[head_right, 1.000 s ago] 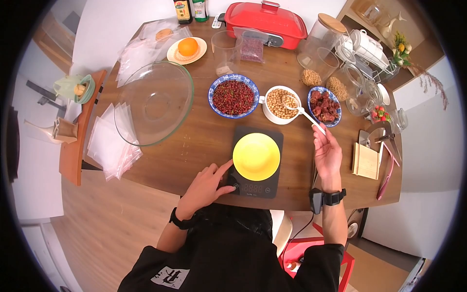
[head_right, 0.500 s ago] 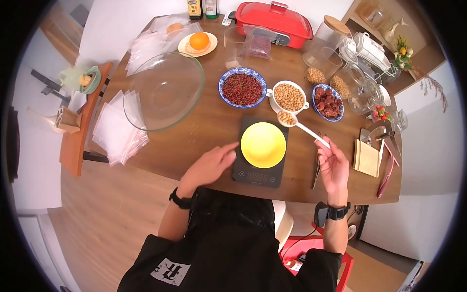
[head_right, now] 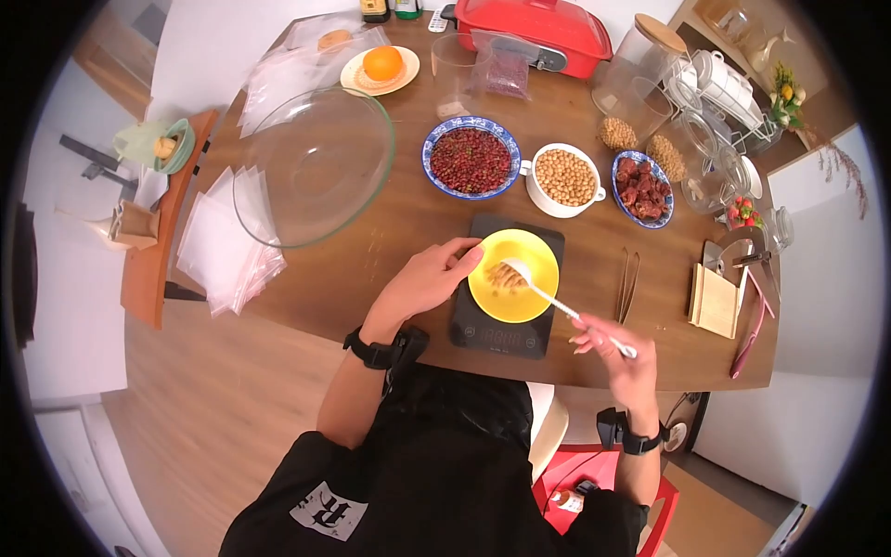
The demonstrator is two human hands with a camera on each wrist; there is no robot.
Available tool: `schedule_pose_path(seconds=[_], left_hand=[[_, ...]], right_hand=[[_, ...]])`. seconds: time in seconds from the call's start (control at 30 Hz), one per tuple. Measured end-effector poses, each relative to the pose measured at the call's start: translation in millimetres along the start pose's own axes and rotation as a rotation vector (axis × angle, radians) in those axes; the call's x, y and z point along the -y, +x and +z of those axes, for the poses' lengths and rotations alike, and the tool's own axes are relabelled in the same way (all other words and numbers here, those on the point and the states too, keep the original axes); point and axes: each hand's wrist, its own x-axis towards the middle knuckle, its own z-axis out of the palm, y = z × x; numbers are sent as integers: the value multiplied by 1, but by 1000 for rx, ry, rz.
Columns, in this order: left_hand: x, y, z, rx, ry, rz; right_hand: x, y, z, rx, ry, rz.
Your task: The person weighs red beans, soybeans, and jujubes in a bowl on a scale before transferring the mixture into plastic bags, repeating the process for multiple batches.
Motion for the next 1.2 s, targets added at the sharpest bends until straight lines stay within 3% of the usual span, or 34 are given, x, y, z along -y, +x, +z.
schedule_pose_path(seconds=[0.27, 0.47, 0.57, 0.77, 1.0, 1.07, 1.2], left_hand=[[7, -3, 5, -60, -70, 8], [7, -3, 2, -48, -54, 34], [8, -3, 1, -43, -54, 43], [6, -6, 3, -55, -43, 17], [7, -7, 3, -61, -32, 13], [6, -9, 4, -59, -25, 20], [4, -10, 3, -41, -14, 15]], right_hand=[[31, 13, -4, 54, -329, -132], [39, 27, -8, 176, -397, -144], [37, 32, -23, 3, -253, -189], [18, 94, -65, -233, -371, -208], [12, 132, -67, -192, -448, -206], [15, 139, -63, -143, -688, -325], [10, 145, -65, -88, -661, -306]])
